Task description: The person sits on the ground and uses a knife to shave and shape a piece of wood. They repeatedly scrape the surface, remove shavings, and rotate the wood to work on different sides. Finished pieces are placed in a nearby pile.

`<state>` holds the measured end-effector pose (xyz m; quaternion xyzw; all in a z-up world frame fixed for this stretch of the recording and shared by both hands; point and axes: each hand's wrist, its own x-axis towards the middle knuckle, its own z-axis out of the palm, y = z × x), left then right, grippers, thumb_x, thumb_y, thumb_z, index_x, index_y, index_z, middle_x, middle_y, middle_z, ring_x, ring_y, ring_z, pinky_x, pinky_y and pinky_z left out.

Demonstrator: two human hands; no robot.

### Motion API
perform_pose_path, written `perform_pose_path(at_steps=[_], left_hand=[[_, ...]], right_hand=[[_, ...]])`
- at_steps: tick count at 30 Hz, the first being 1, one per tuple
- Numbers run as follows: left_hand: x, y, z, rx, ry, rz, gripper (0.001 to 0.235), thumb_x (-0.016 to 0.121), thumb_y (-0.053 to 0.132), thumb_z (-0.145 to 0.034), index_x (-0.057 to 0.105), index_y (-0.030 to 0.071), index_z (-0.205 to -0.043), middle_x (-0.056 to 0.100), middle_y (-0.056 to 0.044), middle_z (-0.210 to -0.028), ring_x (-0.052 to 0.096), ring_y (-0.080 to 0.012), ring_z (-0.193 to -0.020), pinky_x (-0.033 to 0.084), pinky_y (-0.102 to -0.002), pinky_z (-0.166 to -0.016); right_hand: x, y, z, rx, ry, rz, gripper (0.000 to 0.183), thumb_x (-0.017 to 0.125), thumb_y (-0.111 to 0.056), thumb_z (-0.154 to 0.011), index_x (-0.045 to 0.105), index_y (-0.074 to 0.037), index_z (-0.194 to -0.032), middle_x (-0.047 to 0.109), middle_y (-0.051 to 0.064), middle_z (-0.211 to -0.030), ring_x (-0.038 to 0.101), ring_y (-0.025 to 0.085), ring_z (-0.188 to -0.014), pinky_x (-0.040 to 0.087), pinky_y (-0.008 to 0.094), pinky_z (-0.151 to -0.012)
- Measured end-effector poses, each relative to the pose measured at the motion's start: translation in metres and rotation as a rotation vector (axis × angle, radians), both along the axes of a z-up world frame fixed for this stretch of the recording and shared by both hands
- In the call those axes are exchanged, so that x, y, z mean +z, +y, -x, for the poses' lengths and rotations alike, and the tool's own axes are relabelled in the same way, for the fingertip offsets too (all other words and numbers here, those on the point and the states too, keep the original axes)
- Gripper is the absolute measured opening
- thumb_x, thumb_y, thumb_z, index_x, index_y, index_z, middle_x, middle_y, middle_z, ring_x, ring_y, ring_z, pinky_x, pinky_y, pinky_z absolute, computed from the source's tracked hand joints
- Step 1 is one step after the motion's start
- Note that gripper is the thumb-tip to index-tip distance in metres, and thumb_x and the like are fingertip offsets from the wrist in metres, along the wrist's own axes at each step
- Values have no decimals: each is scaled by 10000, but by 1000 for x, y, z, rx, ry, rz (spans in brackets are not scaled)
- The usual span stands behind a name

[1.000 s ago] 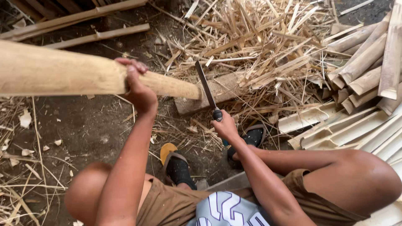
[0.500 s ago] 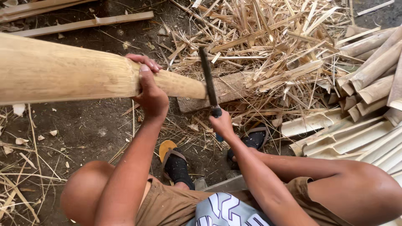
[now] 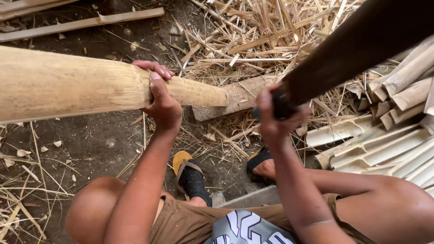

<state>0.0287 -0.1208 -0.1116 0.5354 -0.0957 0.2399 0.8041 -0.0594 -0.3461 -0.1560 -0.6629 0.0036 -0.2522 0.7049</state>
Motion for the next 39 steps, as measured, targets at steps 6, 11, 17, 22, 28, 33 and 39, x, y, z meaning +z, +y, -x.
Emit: perform_pose_path(at_steps=[6, 11, 17, 22, 28, 33, 39], left_hand=[[6, -16, 0, -3, 31, 75, 185, 480, -28, -1021, 471, 68, -1179, 512, -36, -969, 519, -137, -896, 524, -290, -881], [7, -23, -1, 86, -32, -82, 213, 469, -64, -988, 479, 55, -1165, 540, -50, -939, 544, -155, -851, 558, -293, -803], [-2, -15, -4, 25, -53, -56, 164, 470, -33, -1043, 473, 83, -1159, 530, -44, -934, 540, -136, -842, 552, -274, -838], [-2, -15, 3, 63, -28, -41, 140, 506, -12, -1030, 469, 76, -1133, 524, -42, -931, 539, -144, -863, 545, -278, -807], [3, -21, 5, 30, -36, -52, 158, 493, -16, -1033, 463, 73, -1160, 526, -41, -961, 539, -136, -856, 549, -284, -825], [0, -14, 9, 0, -48, -3, 187, 490, -47, -1037, 467, 62, -1187, 532, -63, -932, 537, -146, -861, 525, -277, -861], [-3, -11, -2, 49, -75, -59, 165, 519, 4, -1051, 497, 63, -1204, 557, -69, -915, 583, -161, -827, 602, -310, -803]], right_hand=[[-115, 30, 20, 124, 878, 578, 163, 686, -104, -779, 646, -1, -900, 689, 168, -821, 641, 305, -767, 496, 418, -714], [-45, 2, 6, 82, 642, 550, 199, 709, -164, -872, 630, -4, -961, 670, 126, -829, 634, 234, -714, 534, 388, -626], [0, -7, -4, -12, -99, 224, 118, 661, -79, -998, 571, -31, -1058, 652, 38, -864, 626, 104, -658, 526, 274, -565], [-102, 23, 21, 22, 738, 548, 136, 670, -103, -876, 572, -10, -881, 616, 110, -737, 601, 249, -652, 494, 427, -590], [-88, 5, 27, 56, 752, 526, 201, 710, -171, -809, 640, -25, -927, 662, 84, -744, 646, 209, -663, 523, 400, -619], [-41, -3, 25, 1, 298, 286, 228, 677, -206, -935, 599, -9, -1018, 638, 70, -766, 626, 181, -637, 519, 403, -572], [-143, 9, 28, 59, 801, 592, 230, 708, -150, -796, 655, -27, -983, 672, 95, -797, 647, 249, -718, 528, 446, -679]])
